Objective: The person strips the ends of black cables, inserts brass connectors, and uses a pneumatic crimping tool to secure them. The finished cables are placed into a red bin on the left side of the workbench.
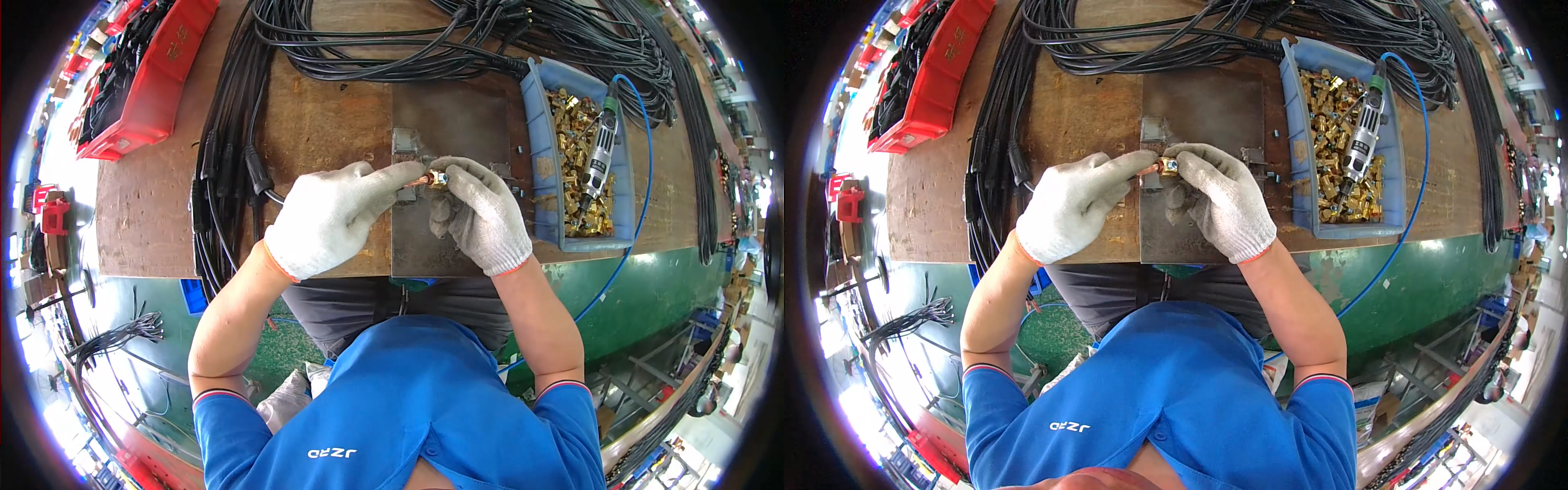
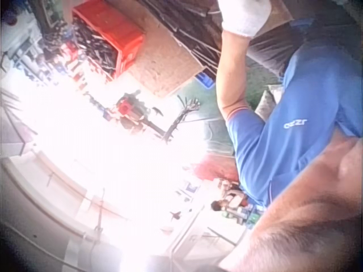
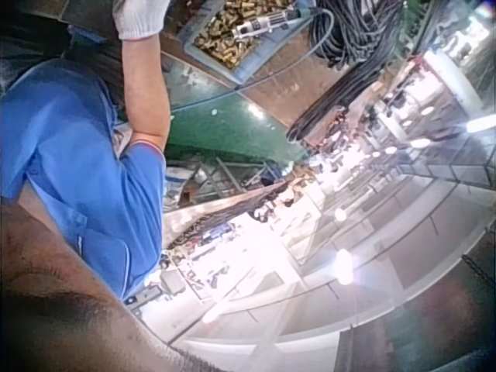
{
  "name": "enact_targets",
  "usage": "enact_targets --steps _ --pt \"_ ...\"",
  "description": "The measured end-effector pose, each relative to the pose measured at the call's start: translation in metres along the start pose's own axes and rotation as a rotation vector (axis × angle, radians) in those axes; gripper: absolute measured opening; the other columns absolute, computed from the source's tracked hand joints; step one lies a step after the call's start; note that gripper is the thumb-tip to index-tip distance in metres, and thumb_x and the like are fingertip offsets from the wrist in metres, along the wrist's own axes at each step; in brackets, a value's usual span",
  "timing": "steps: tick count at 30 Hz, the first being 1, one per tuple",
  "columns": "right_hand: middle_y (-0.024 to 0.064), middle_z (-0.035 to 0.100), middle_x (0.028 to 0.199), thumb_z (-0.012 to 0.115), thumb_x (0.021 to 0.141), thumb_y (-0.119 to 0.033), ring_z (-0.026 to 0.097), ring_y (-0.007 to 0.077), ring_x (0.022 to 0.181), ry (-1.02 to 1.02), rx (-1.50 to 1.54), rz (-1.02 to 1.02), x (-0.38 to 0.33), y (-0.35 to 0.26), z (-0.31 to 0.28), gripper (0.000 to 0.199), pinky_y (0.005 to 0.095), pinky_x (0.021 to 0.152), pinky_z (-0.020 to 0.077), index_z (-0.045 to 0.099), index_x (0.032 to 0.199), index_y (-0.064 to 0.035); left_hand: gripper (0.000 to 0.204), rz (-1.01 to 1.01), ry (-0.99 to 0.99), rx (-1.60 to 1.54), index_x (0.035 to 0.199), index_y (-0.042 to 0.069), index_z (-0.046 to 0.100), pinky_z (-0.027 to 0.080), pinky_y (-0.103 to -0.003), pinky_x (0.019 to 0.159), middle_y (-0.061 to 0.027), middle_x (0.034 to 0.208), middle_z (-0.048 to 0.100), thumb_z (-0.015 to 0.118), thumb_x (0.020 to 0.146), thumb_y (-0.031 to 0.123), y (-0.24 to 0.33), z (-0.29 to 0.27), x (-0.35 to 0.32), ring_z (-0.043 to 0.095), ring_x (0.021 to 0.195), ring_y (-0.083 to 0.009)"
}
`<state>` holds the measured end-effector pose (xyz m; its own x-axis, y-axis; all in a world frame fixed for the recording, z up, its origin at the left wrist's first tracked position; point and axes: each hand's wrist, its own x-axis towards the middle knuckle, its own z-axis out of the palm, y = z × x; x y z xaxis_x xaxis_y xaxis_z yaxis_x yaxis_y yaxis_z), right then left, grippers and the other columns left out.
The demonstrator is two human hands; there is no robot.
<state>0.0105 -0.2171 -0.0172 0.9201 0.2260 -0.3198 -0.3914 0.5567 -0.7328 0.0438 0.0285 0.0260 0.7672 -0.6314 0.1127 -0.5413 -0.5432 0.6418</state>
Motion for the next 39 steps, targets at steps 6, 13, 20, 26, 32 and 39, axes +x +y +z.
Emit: enact_targets --steps 6,13,20,26,32,39 --pt "0.0084 0.075 0.096 0.070 0.106 -0.020 0.071 0.0165 0.071 0.049 -0.104 -0.001 -0.003 -0.004 -0.001 0.029 0.0305 0.063 0.0589 0.071 0.123 0.0030 0.060 0.029 0.014 0.120 0.143 0.014 0.067 0.059 -0.042 0.069 -0.0120 0.085 0.070 0.063 0.085 -0.003 0.000 0.007 -0.001 0.072 0.075 -0.0324" --pt "0.0064 0.076 0.097 0.071 0.105 -0.019 0.071 0.0150 0.070 0.067 -0.247 -0.026 -0.001 -0.009 -0.002 0.027 0.0295 0.063 0.0581 0.073 0.121 0.0030 0.055 0.047 0.011 0.178 0.142 0.019 0.067 0.057 -0.042 0.064 -0.0122 0.082 0.068 0.068 0.090 0.004 -0.003 0.010 -0.001 0.071 0.073 -0.0326" --pt "0.0048 0.077 0.103 0.072 0.105 -0.013 0.070 0.0079 0.093 0.072 -0.509 -0.068 0.002 -0.010 0.006 0.022 0.0237 0.084 0.0562 0.074 0.119 0.0033 0.034 0.073 0.096 0.085 0.130 0.012 0.072 0.058 -0.045 0.069 -0.0146 0.085 0.069 0.071 0.096 0.012 -0.010 0.017 -0.002 0.072 0.077 -0.0356" --pt "0.0035 0.078 0.106 0.071 0.105 -0.009 0.068 0.0065 0.097 0.071 -0.658 -0.168 0.011 -0.003 0.008 0.017 0.0253 0.087 0.0559 0.076 0.116 0.0021 0.021 0.015 0.079 0.126 0.116 0.008 0.074 0.058 -0.046 0.070 -0.0155 0.089 0.070 0.072 0.097 0.016 -0.019 0.020 0.000 0.071 0.080 -0.0379" --pt "0.0074 0.078 0.106 0.075 0.101 -0.011 0.071 0.0123 0.097 0.091 -0.932 -0.268 0.020 -0.004 0.008 0.017 0.0298 0.088 0.0568 0.077 0.114 -0.0005 0.022 0.006 0.169 0.112 0.116 0.008 0.076 0.058 -0.047 0.070 -0.0162 0.092 0.071 0.073 0.096 0.015 -0.024 0.021 0.003 0.071 0.081 -0.0394" --pt "0.0144 0.075 0.108 0.077 0.097 -0.015 0.074 0.0283 0.096 0.086 -1.192 -0.544 0.037 0.001 0.005 0.016 0.0364 0.087 0.0588 0.080 0.110 -0.0063 0.024 -0.042 0.127 0.028 0.120 0.009 0.076 0.058 -0.048 0.078 -0.0186 0.096 0.072 0.072 0.097 0.014 -0.040 0.020 0.008 0.071 0.089 -0.0417"
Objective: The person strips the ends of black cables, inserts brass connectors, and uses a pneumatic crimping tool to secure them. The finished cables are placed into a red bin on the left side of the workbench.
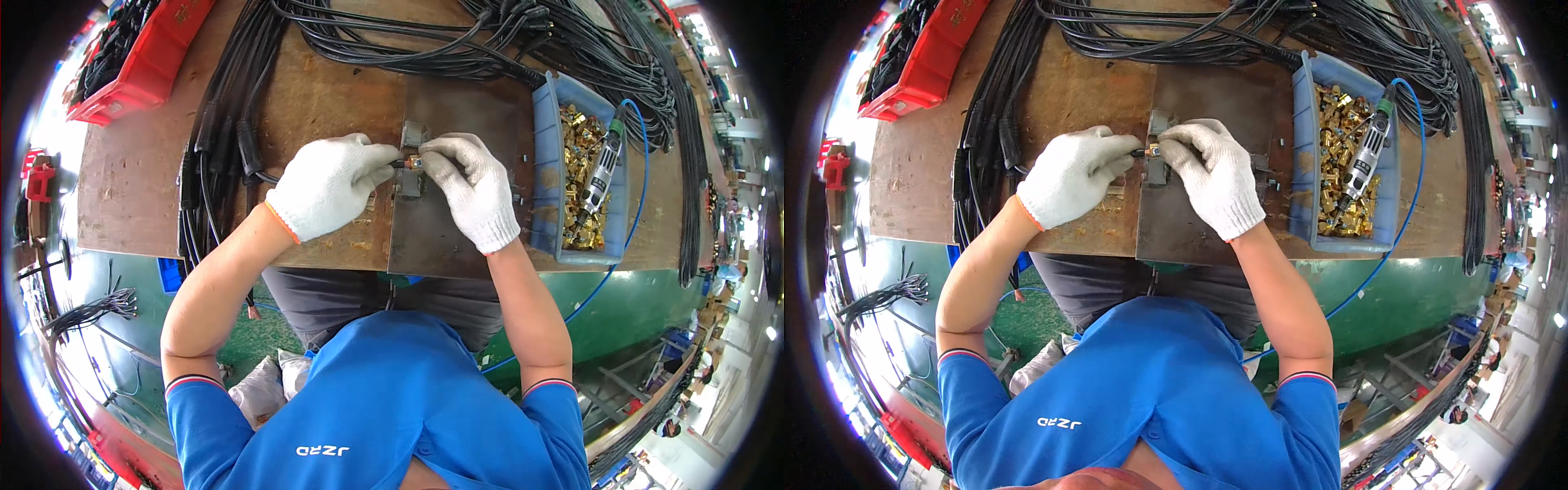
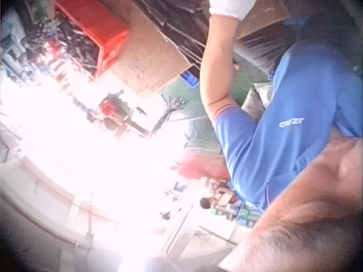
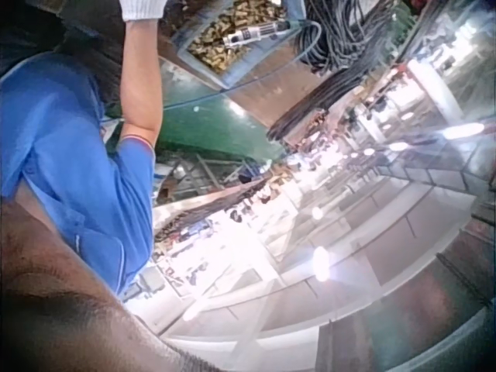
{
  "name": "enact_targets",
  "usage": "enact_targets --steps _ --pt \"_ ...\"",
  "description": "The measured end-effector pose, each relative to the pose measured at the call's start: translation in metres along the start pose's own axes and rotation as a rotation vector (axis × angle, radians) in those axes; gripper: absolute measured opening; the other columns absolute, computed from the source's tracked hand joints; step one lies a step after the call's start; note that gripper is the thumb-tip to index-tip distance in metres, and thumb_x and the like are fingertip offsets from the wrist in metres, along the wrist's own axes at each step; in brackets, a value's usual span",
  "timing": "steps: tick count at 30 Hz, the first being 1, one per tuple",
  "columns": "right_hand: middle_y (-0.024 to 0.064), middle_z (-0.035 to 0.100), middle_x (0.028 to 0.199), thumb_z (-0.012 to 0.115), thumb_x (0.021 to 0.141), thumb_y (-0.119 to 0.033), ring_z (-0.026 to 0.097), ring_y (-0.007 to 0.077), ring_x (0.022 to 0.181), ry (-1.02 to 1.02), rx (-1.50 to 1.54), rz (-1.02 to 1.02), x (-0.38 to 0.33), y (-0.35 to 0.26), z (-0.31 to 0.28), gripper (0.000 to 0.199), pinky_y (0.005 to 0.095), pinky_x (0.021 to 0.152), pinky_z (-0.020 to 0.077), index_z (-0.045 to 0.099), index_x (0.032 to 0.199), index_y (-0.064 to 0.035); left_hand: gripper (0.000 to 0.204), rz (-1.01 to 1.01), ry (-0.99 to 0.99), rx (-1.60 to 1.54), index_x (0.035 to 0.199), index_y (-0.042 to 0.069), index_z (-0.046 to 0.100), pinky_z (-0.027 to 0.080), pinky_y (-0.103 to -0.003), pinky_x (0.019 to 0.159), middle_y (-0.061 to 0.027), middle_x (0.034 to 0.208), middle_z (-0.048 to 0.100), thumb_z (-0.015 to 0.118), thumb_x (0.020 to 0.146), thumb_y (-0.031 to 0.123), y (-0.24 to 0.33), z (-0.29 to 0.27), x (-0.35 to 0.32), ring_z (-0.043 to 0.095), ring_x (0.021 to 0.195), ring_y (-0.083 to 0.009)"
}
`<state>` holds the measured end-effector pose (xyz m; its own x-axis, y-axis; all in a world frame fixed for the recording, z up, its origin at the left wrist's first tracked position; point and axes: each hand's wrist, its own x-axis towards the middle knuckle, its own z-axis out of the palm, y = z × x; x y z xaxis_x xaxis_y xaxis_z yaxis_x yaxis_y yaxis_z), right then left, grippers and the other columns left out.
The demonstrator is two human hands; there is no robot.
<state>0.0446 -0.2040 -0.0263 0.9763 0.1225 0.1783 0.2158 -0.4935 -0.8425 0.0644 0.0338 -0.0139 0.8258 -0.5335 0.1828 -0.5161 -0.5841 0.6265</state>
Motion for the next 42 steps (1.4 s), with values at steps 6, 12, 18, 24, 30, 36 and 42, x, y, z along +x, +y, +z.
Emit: enact_targets --steps 6,12,18,24,30,36,42 --pt "0.0157 0.074 0.108 0.078 0.096 -0.018 0.074 0.0329 0.096 0.026 -0.143 -0.044 0.009 0.002 0.006 0.016 0.0393 0.084 0.0595 0.080 0.107 -0.0070 0.025 -0.023 -0.018 0.013 0.120 0.009 0.076 0.057 -0.049 0.079 -0.0188 0.096 0.072 0.071 0.098 0.018 -0.007 0.008 0.006 0.071 0.090 -0.0417" --pt "0.0151 0.074 0.108 0.079 0.094 -0.018 0.075 0.0336 0.095 -0.004 -0.135 -0.010 0.011 0.004 0.007 0.016 0.0403 0.084 0.0598 0.079 0.106 -0.0072 0.023 -0.034 0.012 0.052 0.118 0.010 0.077 0.058 -0.049 0.078 -0.0184 0.094 0.072 0.070 0.098 0.020 -0.010 0.008 0.007 0.071 0.088 -0.0412" --pt "0.0141 0.075 0.109 0.081 0.092 -0.016 0.075 0.0330 0.096 -0.062 -0.171 0.032 0.014 -0.004 0.005 0.017 0.0407 0.083 0.0599 0.078 0.106 -0.0068 0.021 -0.033 0.020 0.069 0.116 0.011 0.077 0.058 -0.048 0.075 -0.0174 0.093 0.072 0.070 0.098 0.019 -0.020 0.022 0.006 0.072 0.086 -0.0398" --pt "0.0138 0.074 0.109 0.080 0.092 -0.013 0.076 0.0315 0.094 -0.069 -0.169 0.032 0.014 -0.003 0.003 0.017 0.0389 0.083 0.0602 0.077 0.107 -0.0062 0.020 -0.037 0.022 0.041 0.115 0.012 0.077 0.058 -0.048 0.074 -0.0167 0.093 0.072 0.070 0.098 0.019 -0.020 0.023 0.007 0.072 0.085 -0.0394" --pt "0.0135 0.075 0.113 0.081 0.094 -0.020 0.075 0.0272 0.097 0.086 -0.387 -0.084 -0.005 -0.035 -0.052 0.023 0.0386 0.087 0.0591 0.077 0.111 -0.0056 0.020 -0.027 0.023 0.049 0.116 0.012 0.076 0.058 -0.049 0.075 -0.0161 0.092 0.071 0.070 0.099 0.021 -0.022 0.022 0.006 0.071 0.085 -0.0396" --pt "0.0170 0.070 0.127 0.080 0.096 -0.041 0.074 0.0299 0.103 0.413 -1.072 0.380 -0.027 0.029 -0.177 0.062 0.0457 0.092 0.0582 0.062 0.146 -0.0097 0.021 -0.011 -0.017 0.058 0.116 0.011 0.076 0.058 -0.049 0.078 -0.0162 0.093 0.072 0.070 0.099 0.022 -0.020 0.019 0.011 0.071 0.088 -0.0390" --pt "0.0080 0.069 0.109 0.083 0.088 -0.017 0.067 0.0167 0.077 0.391 -0.659 0.462 -0.015 0.045 -0.181 0.078 0.0313 0.067 0.0571 0.048 0.158 -0.0079 0.022 0.048 -0.030 0.085 0.117 0.010 0.076 0.057 -0.049 0.079 -0.0172 0.095 0.073 0.070 0.099 0.021 -0.027 0.018 0.013 0.071 0.089 -0.0398"
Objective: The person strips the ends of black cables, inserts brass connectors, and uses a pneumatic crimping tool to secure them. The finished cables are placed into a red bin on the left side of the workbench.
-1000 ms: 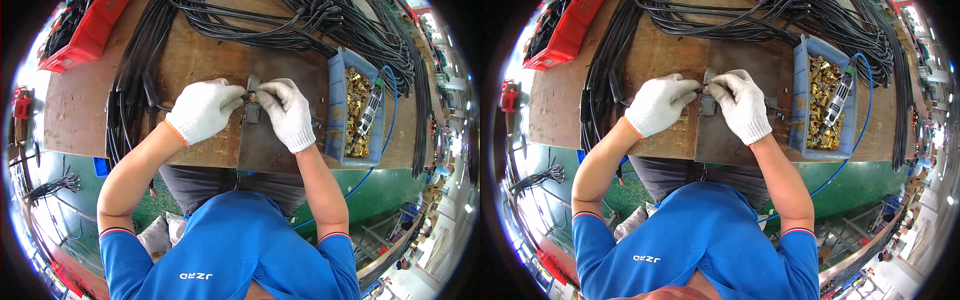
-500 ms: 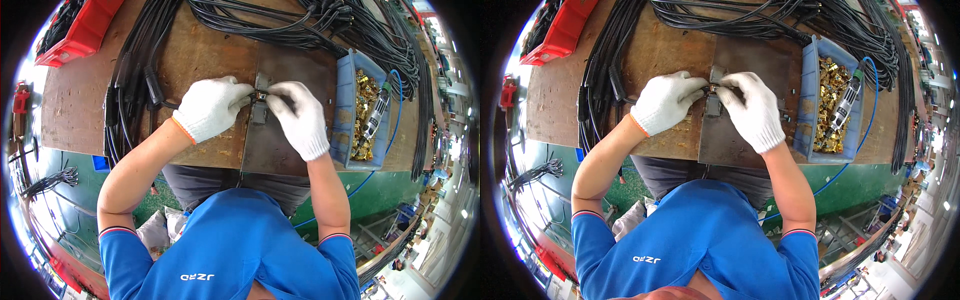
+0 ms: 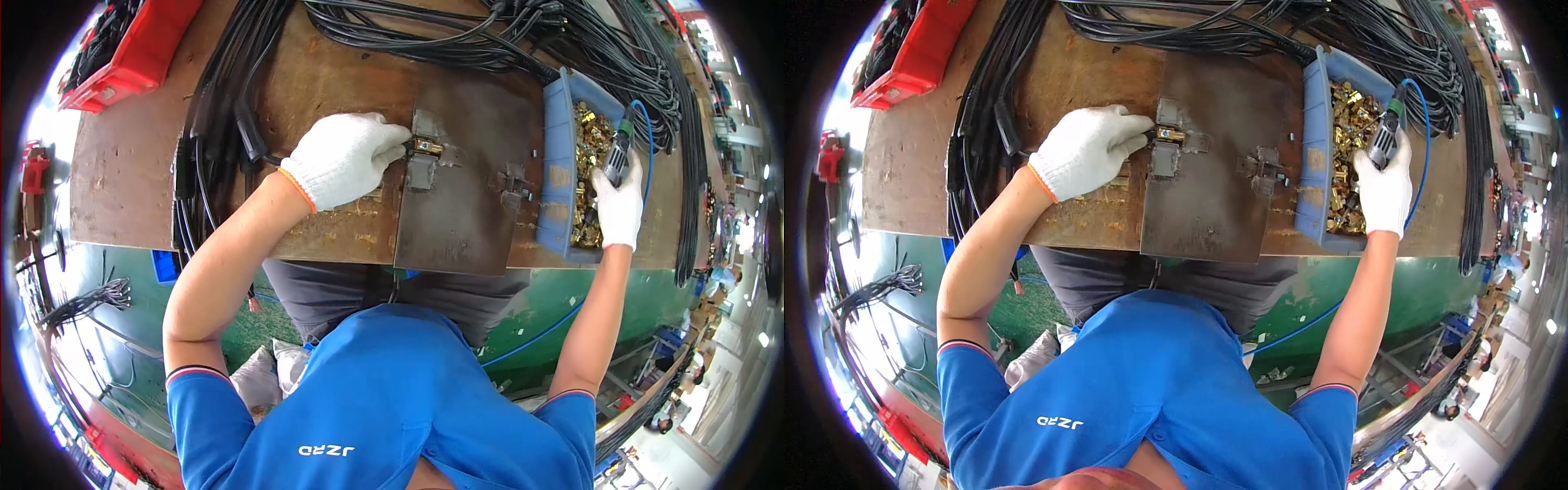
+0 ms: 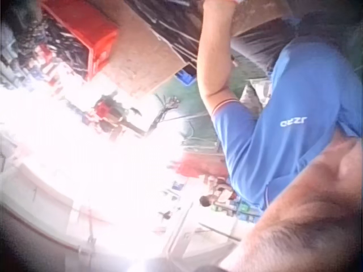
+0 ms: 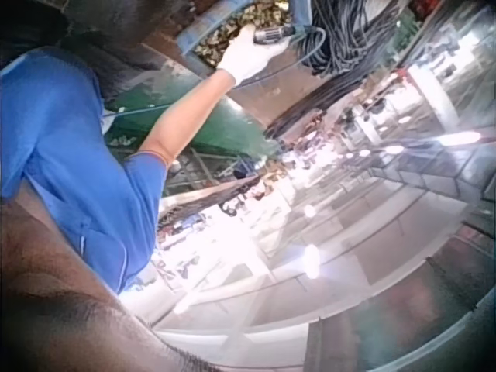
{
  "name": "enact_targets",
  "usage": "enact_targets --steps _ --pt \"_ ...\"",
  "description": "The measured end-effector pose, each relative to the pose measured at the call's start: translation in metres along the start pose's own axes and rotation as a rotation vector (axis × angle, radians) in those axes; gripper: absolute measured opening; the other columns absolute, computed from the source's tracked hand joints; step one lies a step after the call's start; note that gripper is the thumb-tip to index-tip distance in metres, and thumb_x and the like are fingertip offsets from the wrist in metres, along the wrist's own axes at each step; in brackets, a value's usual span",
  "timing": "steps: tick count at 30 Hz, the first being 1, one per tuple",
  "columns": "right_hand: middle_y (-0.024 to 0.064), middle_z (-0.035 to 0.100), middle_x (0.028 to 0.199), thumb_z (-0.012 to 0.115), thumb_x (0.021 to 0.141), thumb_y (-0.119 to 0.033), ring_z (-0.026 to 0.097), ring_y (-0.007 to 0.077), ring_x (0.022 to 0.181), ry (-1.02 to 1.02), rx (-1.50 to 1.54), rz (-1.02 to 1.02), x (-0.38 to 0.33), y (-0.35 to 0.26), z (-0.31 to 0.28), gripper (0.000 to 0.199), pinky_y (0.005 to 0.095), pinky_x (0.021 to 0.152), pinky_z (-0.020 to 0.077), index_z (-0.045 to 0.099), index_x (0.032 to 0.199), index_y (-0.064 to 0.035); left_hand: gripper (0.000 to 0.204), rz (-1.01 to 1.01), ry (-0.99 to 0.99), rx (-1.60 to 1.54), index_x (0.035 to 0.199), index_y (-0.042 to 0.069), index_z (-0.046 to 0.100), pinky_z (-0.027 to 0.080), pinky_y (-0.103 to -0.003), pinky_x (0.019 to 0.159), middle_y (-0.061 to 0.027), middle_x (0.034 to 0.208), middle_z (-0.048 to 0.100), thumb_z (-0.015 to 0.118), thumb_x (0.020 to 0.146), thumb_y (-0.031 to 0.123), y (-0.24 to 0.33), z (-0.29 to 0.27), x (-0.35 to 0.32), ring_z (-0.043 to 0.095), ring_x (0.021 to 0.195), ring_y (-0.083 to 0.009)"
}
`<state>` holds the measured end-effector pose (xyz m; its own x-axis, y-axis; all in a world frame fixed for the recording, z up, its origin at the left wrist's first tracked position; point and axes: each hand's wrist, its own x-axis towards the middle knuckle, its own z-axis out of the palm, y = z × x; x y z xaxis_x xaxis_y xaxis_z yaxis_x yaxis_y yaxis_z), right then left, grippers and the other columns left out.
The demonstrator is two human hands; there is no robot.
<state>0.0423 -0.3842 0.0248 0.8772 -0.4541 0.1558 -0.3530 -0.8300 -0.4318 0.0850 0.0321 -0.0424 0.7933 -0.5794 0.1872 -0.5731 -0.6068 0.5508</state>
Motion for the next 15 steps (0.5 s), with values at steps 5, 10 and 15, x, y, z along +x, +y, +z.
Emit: enact_targets --steps 5,10,15 --pt "0.0072 0.068 0.107 0.078 0.087 -0.017 0.064 0.0136 0.074 0.011 0.566 0.031 0.011 0.020 -0.017 0.074 0.0259 0.064 0.0535 0.050 0.153 0.0023 0.022 -0.019 -0.018 -0.009 0.117 0.009 0.076 0.057 -0.049 0.079 -0.0177 0.095 0.073 0.070 0.099 0.020 0.001 -0.001 0.003 0.071 0.090 -0.0410" --pt "0.0136 0.066 0.103 0.073 0.093 -0.027 0.062 0.0175 0.078 -0.176 1.479 0.056 0.005 -0.024 -0.040 0.043 0.0301 0.061 0.0511 0.064 0.127 -0.0018 0.022 0.011 -0.016 -0.001 0.117 0.009 0.076 0.057 -0.049 0.079 -0.0179 0.096 0.073 0.069 0.099 0.020 -0.003 -0.001 0.002 0.071 0.090 -0.0413" --pt "0.0142 0.068 0.107 0.063 0.105 -0.035 0.057 0.0192 0.082 -0.311 1.847 -0.166 0.016 -0.084 -0.025 0.037 0.0415 0.072 0.0514 0.065 0.124 -0.0027 0.023 0.015 -0.050 0.023 0.118 0.009 0.076 0.058 -0.049 0.080 -0.0181 0.097 0.073 0.069 0.099 0.020 0.002 -0.004 0.007 0.071 0.091 -0.0411"
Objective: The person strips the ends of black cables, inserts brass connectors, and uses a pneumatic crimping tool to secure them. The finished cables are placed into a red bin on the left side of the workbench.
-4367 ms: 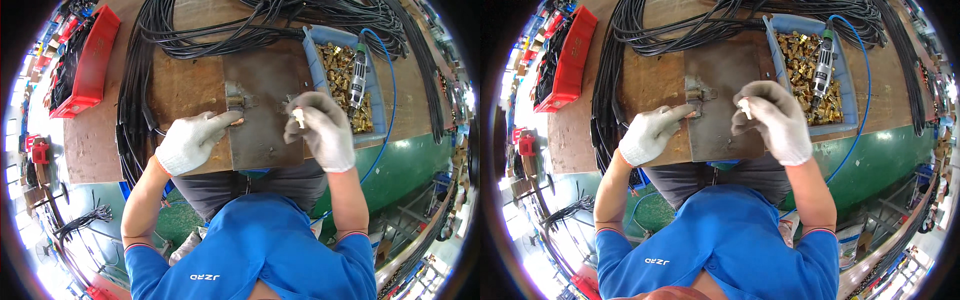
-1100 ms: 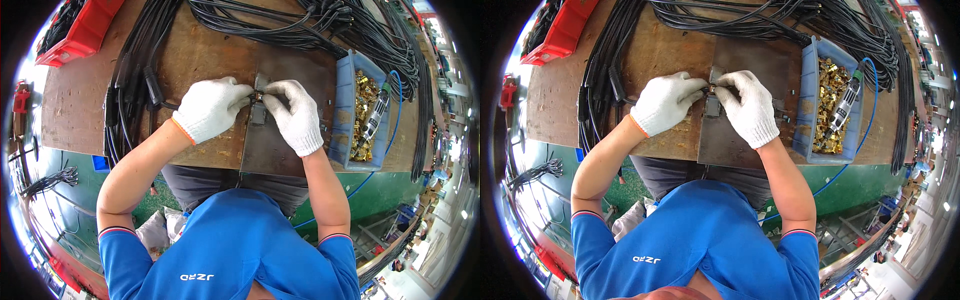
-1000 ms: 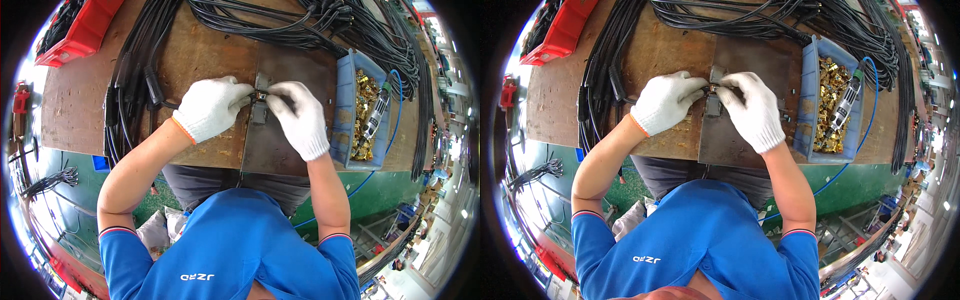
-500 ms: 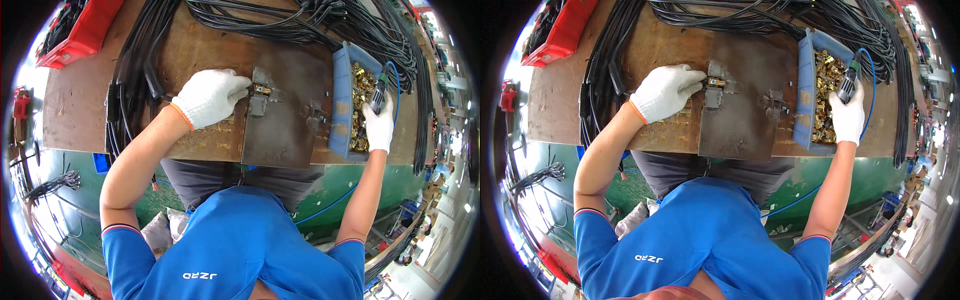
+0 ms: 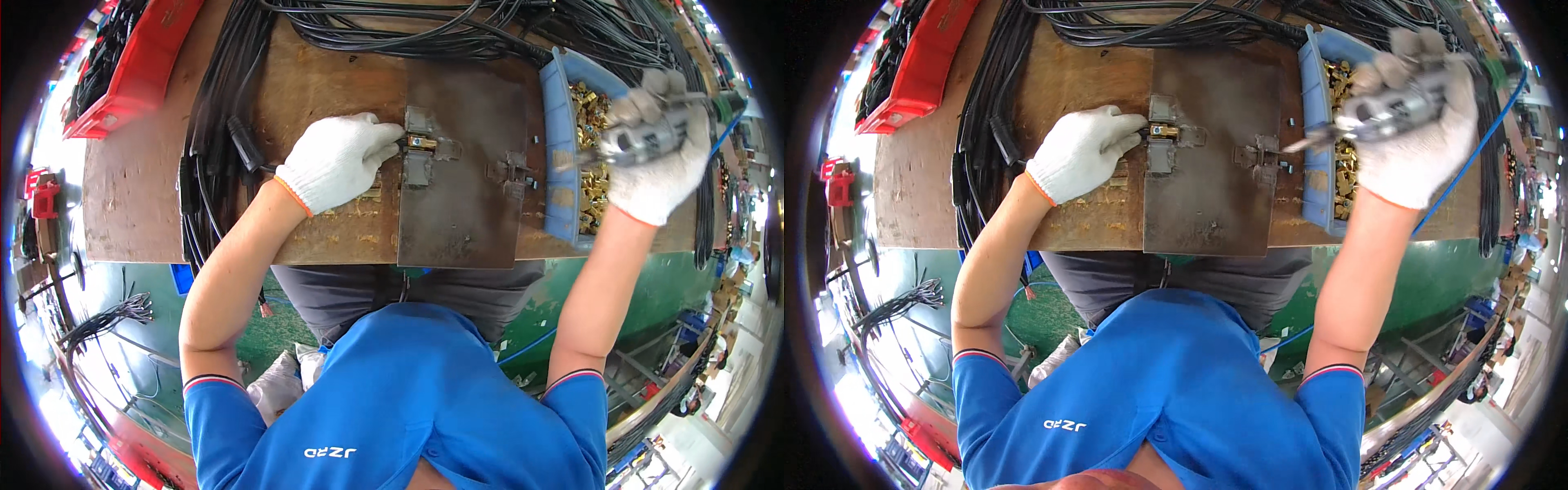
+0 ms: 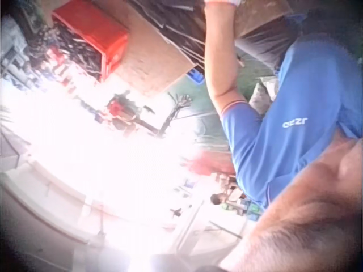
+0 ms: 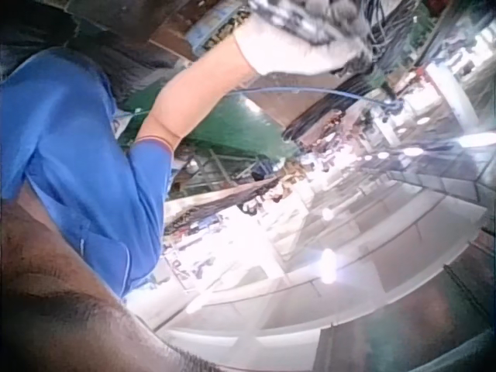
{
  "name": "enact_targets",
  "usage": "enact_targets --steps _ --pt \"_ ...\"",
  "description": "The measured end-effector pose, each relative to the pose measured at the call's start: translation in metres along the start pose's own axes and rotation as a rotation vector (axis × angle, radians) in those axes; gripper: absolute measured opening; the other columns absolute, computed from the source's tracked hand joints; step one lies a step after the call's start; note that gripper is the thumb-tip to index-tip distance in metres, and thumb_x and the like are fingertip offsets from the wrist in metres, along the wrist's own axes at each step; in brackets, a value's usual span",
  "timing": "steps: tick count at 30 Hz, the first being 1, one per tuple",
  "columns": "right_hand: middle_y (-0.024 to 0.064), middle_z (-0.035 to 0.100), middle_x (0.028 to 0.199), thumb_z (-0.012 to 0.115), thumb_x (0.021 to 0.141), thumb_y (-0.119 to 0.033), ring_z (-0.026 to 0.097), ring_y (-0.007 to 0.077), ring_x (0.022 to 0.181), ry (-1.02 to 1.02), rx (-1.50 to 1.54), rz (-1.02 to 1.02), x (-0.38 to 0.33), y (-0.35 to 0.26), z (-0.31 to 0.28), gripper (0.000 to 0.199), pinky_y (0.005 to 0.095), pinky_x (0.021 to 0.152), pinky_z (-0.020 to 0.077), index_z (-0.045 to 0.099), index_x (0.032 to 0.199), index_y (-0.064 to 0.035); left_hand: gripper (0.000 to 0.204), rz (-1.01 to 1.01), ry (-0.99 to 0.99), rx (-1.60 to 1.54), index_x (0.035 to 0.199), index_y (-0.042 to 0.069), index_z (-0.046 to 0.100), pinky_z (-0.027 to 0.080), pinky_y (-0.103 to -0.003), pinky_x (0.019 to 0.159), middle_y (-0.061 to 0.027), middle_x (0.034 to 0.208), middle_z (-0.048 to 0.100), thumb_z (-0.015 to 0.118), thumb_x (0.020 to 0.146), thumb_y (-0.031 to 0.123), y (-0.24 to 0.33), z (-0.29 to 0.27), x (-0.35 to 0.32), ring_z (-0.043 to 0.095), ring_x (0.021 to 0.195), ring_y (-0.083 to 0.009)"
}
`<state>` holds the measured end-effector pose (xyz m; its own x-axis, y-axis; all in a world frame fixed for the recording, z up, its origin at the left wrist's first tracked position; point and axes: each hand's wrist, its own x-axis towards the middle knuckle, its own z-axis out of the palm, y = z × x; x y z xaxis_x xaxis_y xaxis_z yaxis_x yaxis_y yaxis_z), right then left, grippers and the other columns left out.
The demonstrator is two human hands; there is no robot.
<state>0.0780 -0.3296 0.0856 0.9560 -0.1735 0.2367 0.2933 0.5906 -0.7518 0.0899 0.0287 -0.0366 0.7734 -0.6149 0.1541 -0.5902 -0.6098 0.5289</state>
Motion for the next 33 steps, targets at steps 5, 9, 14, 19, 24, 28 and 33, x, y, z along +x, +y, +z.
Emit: enact_targets --steps 5,9,14,19,24,28,33 --pt "0.0152 0.071 0.114 0.065 0.101 -0.018 0.063 0.0214 0.083 -0.229 0.145 0.146 -0.008 0.083 0.042 0.030 0.0432 0.081 0.0536 0.065 0.130 -0.0082 0.024 -0.023 -0.021 -0.009 0.119 0.008 0.076 0.058 -0.048 0.081 -0.0181 0.098 0.073 0.068 0.100 0.020 -0.002 -0.001 -0.001 0.071 0.092 -0.0408" --pt "0.0175 0.072 0.115 0.064 0.098 -0.007 0.067 0.0257 0.084 -0.239 -0.027 0.078 -0.019 0.120 0.053 0.032 0.0501 0.077 0.0560 0.064 0.130 -0.0106 0.025 -0.040 -0.060 -0.007 0.119 0.007 0.076 0.058 -0.048 0.082 -0.0182 0.100 0.074 0.068 0.100 0.020 0.000 -0.003 0.001 0.071 0.094 -0.0408" --pt "0.0148 0.075 0.098 0.074 0.097 -0.011 0.074 0.0229 0.076 -0.184 -0.051 0.075 -0.019 0.139 0.066 0.015 0.0376 0.066 0.0618 0.072 0.106 0.0013 0.026 -0.039 -0.055 -0.017 0.120 0.007 0.076 0.058 -0.048 0.084 -0.0190 0.101 0.074 0.067 0.100 0.021 0.001 -0.003 0.000 0.072 0.095 -0.0413" --pt "0.0200 0.071 0.112 0.071 0.093 -0.004 0.071 0.0269 0.090 -0.406 0.018 0.091 -0.010 0.144 0.059 0.034 0.0493 0.082 0.0598 0.062 0.126 -0.0073 0.026 -0.053 -0.079 -0.007 0.120 0.007 0.076 0.058 -0.048 0.085 -0.0198 0.102 0.074 0.067 0.100 0.021 0.002 -0.005 0.003 0.072 0.097 -0.0420" --pt "0.0144 0.073 0.100 0.077 0.078 0.012 0.075 0.0233 0.092 -0.676 -0.159 0.133 0.002 0.150 0.069 0.040 0.0377 0.076 0.0631 0.063 0.112 -0.0037 0.024 -0.080 -0.104 0.010 0.118 0.009 0.076 0.058 -0.051 0.084 -0.0205 0.102 0.074 0.066 0.099 0.021 0.002 -0.005 0.002 0.072 0.096 -0.0429" --pt "0.0077 0.073 0.093 0.082 0.077 0.008 0.073 0.0191 0.091 -0.784 -0.408 0.123 -0.001 0.136 0.089 0.038 0.0346 0.084 0.0595 0.067 0.109 -0.0037 0.023 -0.064 -0.062 0.010 0.113 0.011 0.076 0.057 -0.054 0.082 -0.0200 0.096 0.074 0.064 0.098 0.022 0.000 -0.005 0.000 0.071 0.094 -0.0442" --pt "0.0083 0.071 0.098 0.075 0.083 0.003 0.070 0.0198 0.091 -0.440 0.219 0.301 -0.010 0.164 0.082 0.030 0.0332 0.083 0.0571 0.065 0.110 -0.0011 0.022 -0.052 -0.008 -0.012 0.114 0.011 0.077 0.057 -0.053 0.081 -0.0204 0.094 0.074 0.066 0.097 0.020 0.000 0.001 -0.001 0.071 0.093 -0.0441"
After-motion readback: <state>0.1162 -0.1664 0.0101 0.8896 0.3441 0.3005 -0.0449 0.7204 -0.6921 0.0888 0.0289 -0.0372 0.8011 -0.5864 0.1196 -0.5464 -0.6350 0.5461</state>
